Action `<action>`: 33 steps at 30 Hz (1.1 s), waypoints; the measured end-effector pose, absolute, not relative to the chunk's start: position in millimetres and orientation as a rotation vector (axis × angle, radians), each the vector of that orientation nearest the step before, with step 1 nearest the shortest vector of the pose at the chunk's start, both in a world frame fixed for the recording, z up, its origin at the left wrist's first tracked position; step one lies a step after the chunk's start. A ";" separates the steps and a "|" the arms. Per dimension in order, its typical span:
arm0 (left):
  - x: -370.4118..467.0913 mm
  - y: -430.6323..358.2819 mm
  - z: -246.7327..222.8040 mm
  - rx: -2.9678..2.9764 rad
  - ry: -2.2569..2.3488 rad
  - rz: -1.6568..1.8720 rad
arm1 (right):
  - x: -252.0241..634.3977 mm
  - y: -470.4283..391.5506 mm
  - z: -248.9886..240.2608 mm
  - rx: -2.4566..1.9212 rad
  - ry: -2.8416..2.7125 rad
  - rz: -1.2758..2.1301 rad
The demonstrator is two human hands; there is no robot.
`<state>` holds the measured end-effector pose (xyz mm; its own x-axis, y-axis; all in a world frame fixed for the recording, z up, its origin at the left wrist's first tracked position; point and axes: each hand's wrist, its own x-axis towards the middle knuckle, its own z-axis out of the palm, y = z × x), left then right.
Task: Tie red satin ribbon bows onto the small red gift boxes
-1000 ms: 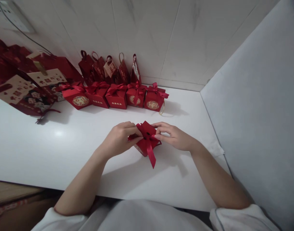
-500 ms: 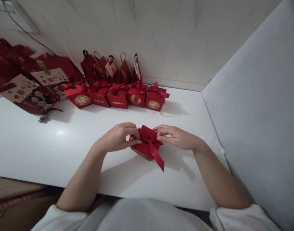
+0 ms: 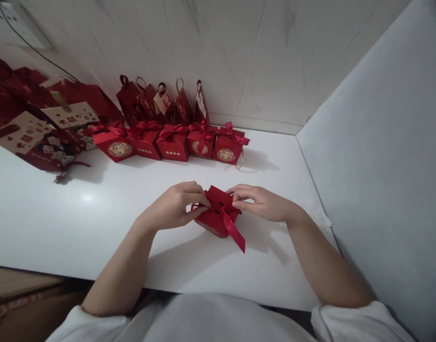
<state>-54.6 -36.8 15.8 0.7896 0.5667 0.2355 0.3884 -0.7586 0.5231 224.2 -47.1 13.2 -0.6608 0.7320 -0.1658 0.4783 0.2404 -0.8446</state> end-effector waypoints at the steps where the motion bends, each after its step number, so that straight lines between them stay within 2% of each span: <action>1: -54.5 -36.6 15.0 2.518 0.728 0.552 | 224.5 -47.0 13.4 -1.131 -2.254 1.386; 19: -44.8 -40.5 7.7 2.559 0.760 0.621 | 224.3 -47.0 17.5 -1.160 -2.258 1.300; 25: -44.0 -39.4 0.7 2.753 0.747 0.749 | 225.6 -46.9 18.6 -1.179 -2.274 1.288; 33: -43.9 -42.0 9.9 2.892 0.720 0.753 | 225.1 -47.7 17.7 -1.170 -2.303 1.305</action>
<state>-43.9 -42.0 9.9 0.7707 0.4566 0.4445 0.4234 -0.8882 0.1784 225.1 -47.7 17.7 -0.6475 0.7441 -0.1644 0.5235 0.2776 -0.8055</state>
